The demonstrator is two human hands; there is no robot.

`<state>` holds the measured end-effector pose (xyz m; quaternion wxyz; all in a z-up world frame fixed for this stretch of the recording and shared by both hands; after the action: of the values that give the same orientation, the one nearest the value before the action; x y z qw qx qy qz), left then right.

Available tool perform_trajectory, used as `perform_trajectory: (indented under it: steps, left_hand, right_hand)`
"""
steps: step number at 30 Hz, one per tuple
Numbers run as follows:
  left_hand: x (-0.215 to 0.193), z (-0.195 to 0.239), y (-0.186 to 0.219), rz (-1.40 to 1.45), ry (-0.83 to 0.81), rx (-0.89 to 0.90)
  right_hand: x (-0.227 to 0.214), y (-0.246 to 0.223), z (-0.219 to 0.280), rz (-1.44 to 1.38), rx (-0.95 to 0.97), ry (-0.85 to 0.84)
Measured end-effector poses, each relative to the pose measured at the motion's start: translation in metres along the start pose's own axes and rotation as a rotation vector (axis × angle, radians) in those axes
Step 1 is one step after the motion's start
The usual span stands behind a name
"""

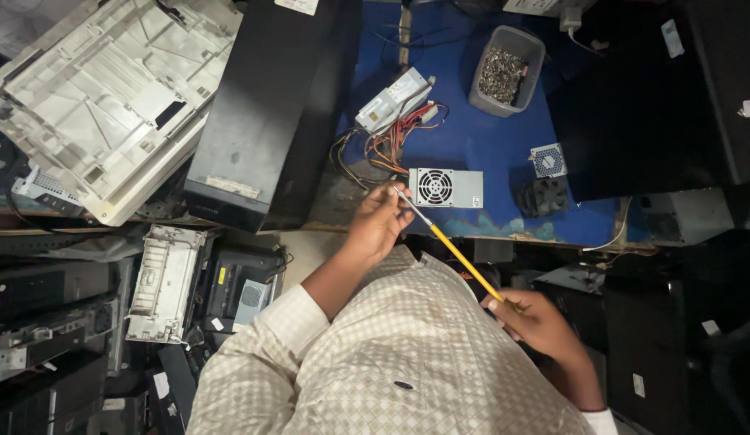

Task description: The person uses a yellow screwdriver to remove screws from a computer power supply unit on a blue workbench. They repeatedly loosen and remove screws from the unit's casing while handling the PSU and screwdriver.

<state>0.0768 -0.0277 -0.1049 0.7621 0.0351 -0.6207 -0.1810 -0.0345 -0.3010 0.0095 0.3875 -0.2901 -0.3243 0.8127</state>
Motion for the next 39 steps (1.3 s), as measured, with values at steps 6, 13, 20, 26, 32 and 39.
perform_trajectory:
  steps: [6, 13, 20, 26, 32, 39]
  left_hand:
    - [-0.006, -0.008, 0.002, -0.051, 0.119, 0.098]
    - [-0.029, -0.016, 0.001, 0.114, 0.272, 0.111]
    - [-0.016, -0.032, -0.008, 0.186, 0.237, 0.041]
    - [0.003, -0.043, -0.023, 0.087, 0.165, -0.040]
    - [-0.021, -0.043, -0.056, -0.153, 0.182, -0.347]
    - [-0.048, -0.056, -0.042, -1.014, 0.174, -0.028]
  right_hand:
    - [-0.004, -0.009, 0.002, -0.067, 0.092, 0.032]
    - [-0.008, -0.086, 0.050, 0.157, -0.334, 0.296]
    - [0.001, -0.132, 0.066, 0.591, -0.466, 0.858]
    - [-0.021, -0.131, 0.075, 0.538, -0.599, 0.828]
    - [-0.049, -0.127, 0.089, 0.675, -0.407, 0.907]
    - [-0.060, -0.135, 0.084, 0.902, -0.445, 0.868]
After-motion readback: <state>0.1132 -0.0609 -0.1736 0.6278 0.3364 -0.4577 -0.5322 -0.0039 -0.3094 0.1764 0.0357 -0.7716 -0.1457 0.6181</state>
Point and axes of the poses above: each hand's wrist, its own z-axis away from the middle knuckle, its own x-axis out of the palm, y = z × x, the point moved 5 cm from there along -z, towards the middle knuckle, and after that the axes turned 4 degrees about z, right-handed, at the moved point
